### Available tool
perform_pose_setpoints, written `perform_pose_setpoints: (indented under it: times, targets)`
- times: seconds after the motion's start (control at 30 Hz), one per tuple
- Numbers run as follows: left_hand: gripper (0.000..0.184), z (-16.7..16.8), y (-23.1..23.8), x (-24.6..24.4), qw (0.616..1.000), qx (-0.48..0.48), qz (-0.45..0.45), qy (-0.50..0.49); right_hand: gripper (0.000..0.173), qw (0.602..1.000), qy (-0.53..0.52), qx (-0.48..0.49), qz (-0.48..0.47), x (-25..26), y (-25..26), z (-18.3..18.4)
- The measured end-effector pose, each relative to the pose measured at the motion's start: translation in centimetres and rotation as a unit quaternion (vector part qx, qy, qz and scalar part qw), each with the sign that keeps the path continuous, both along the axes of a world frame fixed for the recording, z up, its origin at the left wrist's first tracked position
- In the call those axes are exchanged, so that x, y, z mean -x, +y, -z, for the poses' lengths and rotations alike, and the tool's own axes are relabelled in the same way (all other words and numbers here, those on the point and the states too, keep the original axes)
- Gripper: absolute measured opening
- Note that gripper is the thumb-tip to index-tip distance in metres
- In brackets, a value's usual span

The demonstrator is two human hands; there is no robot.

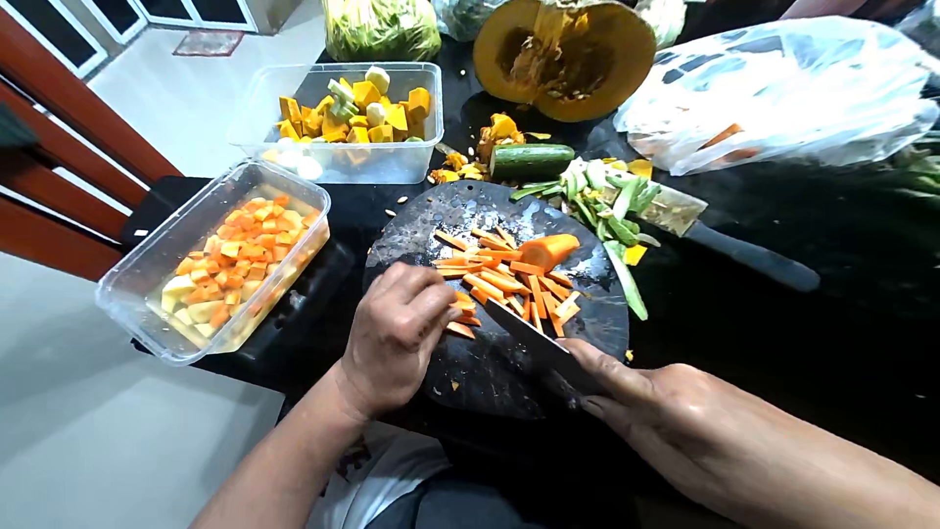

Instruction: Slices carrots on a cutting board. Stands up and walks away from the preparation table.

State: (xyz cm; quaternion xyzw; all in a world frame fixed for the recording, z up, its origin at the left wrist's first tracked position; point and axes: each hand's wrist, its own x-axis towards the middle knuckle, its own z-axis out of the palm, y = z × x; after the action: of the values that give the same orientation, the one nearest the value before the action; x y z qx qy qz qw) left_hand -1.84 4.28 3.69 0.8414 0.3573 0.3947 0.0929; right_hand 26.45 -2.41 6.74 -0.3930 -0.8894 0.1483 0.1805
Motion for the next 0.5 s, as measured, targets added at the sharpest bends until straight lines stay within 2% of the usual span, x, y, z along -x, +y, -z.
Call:
perform_pose_setpoints:
  times: [0.13, 0.27, 0.4, 0.5]
  targets:
    - [0.014, -2.2, 2.2, -0.9, 0.987, 0.090, 0.003, 0.132, 0.046, 1.000, 0.005, -0.004, 0.005, -0.7, -0.3, -0.1]
    - [0.013, -3.5, 2.3, -1.0, 0.965, 0.150, 0.019, 0.215, 0.046, 1.000, 0.005, 0.003, -0.011, -0.8, -1.0, 0.0]
    - [0.014, -4.0, 2.0, -0.8, 0.957, 0.177, 0.024, 0.230, 0.043, 0.998, 0.000, 0.036, -0.059, 0.3, -1.5, -0.2]
    - [0.013, -4.0, 1.7, -0.7, 0.958, 0.166, 0.031, 0.231, 0.044, 0.996, -0.016, 0.025, -0.079, 1.4, -1.5, 0.1]
